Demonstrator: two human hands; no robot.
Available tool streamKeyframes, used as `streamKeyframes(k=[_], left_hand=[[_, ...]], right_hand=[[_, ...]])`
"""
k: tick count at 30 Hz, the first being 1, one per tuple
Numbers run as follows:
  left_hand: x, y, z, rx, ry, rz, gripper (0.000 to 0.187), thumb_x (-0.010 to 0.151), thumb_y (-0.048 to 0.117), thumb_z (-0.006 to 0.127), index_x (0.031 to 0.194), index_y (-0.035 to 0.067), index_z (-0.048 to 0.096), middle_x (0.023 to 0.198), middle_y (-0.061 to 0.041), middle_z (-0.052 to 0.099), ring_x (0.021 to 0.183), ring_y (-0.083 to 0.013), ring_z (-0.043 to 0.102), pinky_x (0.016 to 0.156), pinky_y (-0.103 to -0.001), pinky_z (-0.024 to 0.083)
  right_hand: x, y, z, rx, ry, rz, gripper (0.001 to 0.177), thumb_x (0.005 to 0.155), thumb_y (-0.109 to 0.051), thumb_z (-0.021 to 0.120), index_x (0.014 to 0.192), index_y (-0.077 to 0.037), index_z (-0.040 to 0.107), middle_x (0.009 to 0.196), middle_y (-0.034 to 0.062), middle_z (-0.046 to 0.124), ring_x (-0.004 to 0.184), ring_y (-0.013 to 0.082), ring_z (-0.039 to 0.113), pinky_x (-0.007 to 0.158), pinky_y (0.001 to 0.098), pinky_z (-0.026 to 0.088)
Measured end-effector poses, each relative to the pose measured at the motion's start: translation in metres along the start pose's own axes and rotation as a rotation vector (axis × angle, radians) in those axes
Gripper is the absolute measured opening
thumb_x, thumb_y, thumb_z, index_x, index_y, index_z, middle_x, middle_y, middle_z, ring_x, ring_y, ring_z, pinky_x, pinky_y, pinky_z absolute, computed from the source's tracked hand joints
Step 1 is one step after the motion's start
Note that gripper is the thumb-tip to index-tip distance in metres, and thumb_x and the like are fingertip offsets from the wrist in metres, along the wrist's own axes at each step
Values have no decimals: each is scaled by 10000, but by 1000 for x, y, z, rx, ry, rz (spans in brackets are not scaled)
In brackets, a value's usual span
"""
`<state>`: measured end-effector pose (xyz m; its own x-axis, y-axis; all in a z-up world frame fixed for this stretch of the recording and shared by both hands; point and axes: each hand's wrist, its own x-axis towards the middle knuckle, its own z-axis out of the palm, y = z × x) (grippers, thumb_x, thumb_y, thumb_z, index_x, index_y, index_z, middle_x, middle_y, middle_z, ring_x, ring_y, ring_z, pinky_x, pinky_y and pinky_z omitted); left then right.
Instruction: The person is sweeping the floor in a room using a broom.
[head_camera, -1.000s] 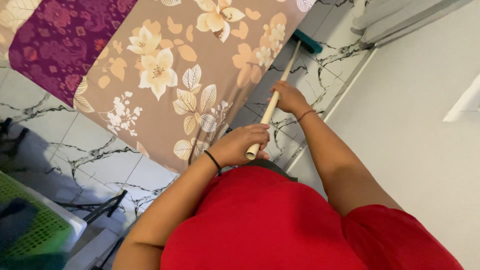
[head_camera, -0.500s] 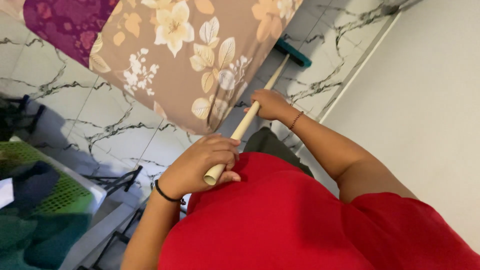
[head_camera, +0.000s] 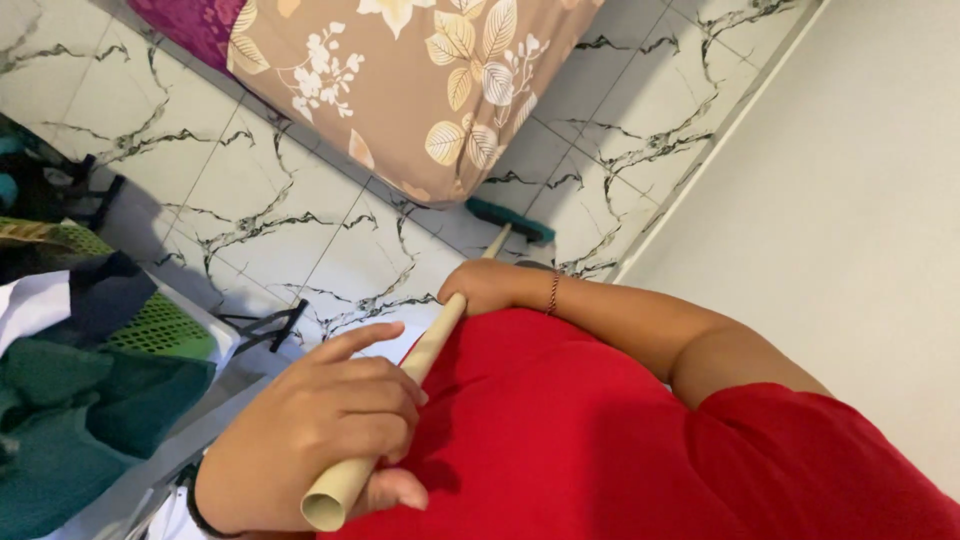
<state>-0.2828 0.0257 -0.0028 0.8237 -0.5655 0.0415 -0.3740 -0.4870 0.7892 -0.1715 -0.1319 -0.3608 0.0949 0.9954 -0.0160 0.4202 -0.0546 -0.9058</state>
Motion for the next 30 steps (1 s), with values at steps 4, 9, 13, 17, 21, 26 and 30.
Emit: streamKeyframes(k=[4,9,13,17,21,26,30], left_hand=[[4,7,9,-32,33,-48,381,872,427,793,736,130,597,808,7,661,950,-190,730,1155,-532,439],[43,-14,3,-50,-12,71,253,907,336,788,836,128,664,915,-19,686,1073,-244,711,1147,-534,433],[102,-73,38,-26,149,-59,265,881,312,795,815,110,637,955,-44,691,1140,-260,699,1125,-516,450],[142,-123,68,-24,182,-88,261,889,313,778,870,94,638,1043,-46,721,1228,-284,660,1099,-523,427],[162,-104,38,1,177,-92,294,875,338,779,829,90,628,974,-73,706,1129,-279,684,1126,-537,407],[170,-46,-23,-136,165,114,346,907,298,772,723,104,553,795,-41,640,831,-224,696,1153,-578,431],[187,-29,-31,-121,126,132,348,881,269,788,704,94,545,701,-18,571,690,-213,646,1115,-584,460]], right_hand=[[-12,-34,-40,-129,-100,5,147,798,-278,698,770,-134,680,763,126,693,741,381,666,636,492,497],[-36,-5,-109,-366,169,62,505,881,-568,694,653,-121,644,689,120,666,700,389,657,642,497,521],[-59,73,-172,-494,295,133,473,861,-535,744,675,-109,653,680,103,656,721,364,662,681,495,514],[-65,145,-199,-494,349,233,418,790,-511,779,647,-127,693,698,84,681,714,355,655,671,500,494],[-48,137,-194,-319,240,136,473,822,-551,763,690,-106,671,732,107,672,736,377,640,661,492,497],[-31,58,-149,-84,-43,55,372,836,-440,735,713,-98,655,733,133,662,715,377,638,641,478,485],[-33,40,-129,202,-206,-52,167,786,-282,669,890,-175,744,815,103,715,723,345,677,599,452,502]])
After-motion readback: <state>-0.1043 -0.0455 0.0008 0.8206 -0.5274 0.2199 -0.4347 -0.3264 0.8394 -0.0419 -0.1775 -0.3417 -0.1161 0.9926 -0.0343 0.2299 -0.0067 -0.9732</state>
